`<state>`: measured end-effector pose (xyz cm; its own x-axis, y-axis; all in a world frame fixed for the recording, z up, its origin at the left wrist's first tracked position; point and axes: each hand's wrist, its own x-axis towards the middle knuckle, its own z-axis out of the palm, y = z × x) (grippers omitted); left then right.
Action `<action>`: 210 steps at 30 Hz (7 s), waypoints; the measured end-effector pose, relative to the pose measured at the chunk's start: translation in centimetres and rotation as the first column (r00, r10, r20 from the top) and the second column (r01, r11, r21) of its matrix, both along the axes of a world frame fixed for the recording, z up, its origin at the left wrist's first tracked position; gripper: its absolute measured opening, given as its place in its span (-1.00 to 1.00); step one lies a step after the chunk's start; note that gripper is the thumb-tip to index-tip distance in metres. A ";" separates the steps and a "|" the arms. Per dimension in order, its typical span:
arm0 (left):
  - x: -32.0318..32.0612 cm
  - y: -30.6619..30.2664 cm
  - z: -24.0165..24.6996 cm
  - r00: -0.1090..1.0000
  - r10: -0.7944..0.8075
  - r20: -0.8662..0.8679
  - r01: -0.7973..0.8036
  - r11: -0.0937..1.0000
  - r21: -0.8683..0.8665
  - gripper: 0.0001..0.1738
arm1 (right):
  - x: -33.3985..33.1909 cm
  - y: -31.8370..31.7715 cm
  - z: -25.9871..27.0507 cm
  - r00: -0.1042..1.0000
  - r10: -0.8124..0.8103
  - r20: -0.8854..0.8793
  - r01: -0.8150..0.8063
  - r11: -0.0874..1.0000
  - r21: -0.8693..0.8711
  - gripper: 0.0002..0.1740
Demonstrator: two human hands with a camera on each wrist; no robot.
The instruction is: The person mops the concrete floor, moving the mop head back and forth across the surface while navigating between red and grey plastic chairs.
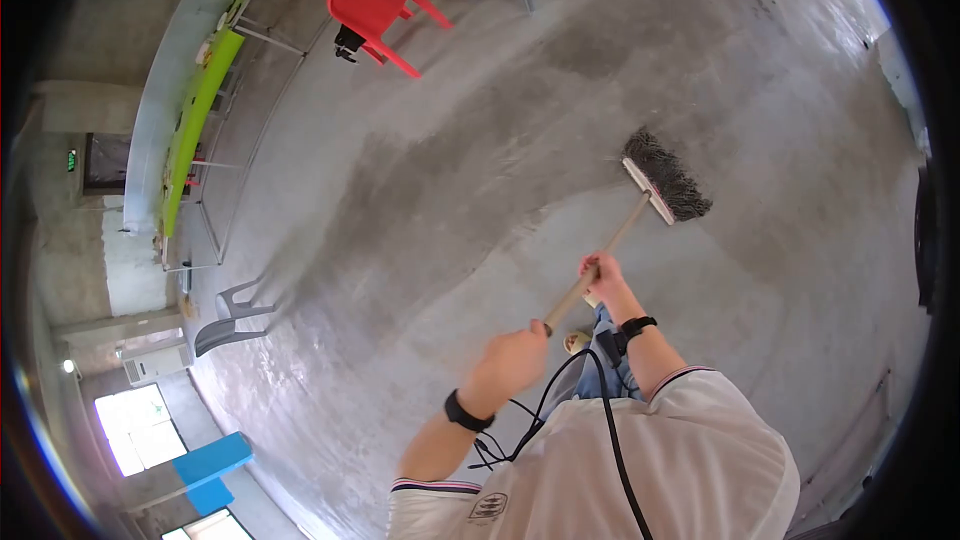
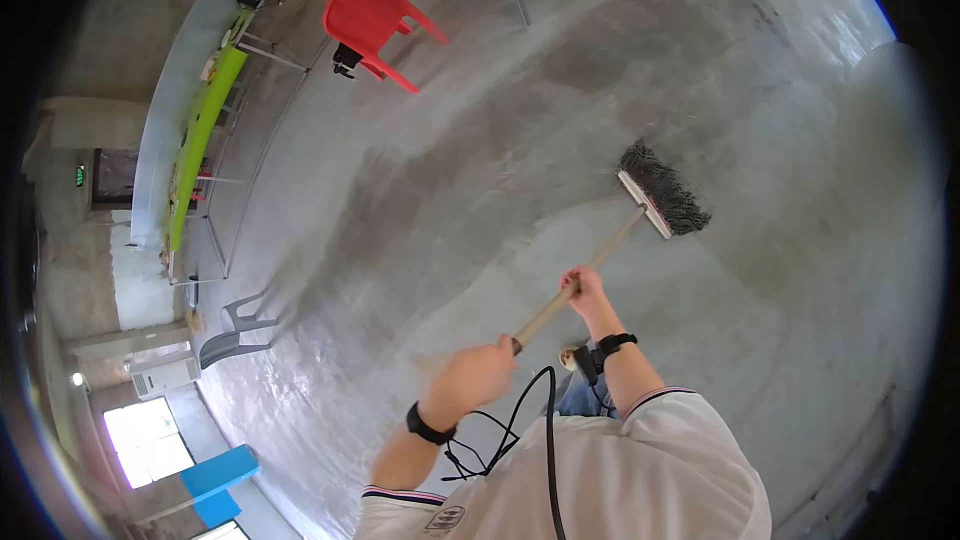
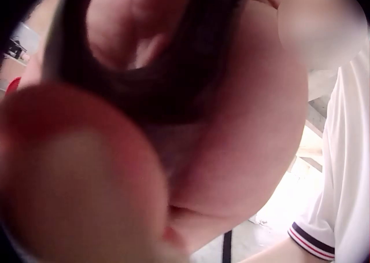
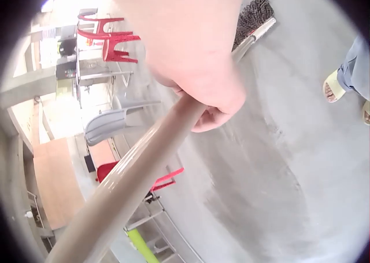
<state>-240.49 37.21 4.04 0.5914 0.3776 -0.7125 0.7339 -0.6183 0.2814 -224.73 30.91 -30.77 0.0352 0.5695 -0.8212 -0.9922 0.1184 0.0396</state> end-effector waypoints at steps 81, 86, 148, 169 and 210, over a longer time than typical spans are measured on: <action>-18.0 3.0 -15.1 0.968 0.157 0.196 -0.190 0.967 0.167 -0.54 | -23.4 0.5 5.0 0.942 -0.263 0.207 0.228 0.957 0.182 -0.75; -17.1 4.4 -18.0 0.863 0.492 -0.116 -0.495 0.776 -0.391 -0.57 | -21.4 -2.0 4.2 0.928 -0.031 0.372 -0.024 0.989 0.143 -0.72; -106.7 8.5 -11.4 0.889 0.444 0.114 -0.408 0.880 -0.244 -0.59 | -96.7 11.8 -5.5 0.413 0.853 0.318 -0.894 0.447 -0.037 -0.76; -150.9 -17.0 6.3 0.470 0.865 -0.178 -0.796 0.502 0.337 -0.78 | -158.1 -5.6 5.8 0.030 0.999 0.043 -0.999 0.031 -0.016 -0.48; -91.5 9.4 -23.5 0.913 0.351 0.209 -0.385 0.910 0.153 -0.63 | -99.6 7.2 1.7 0.938 -0.017 0.348 -0.055 0.979 0.198 -0.36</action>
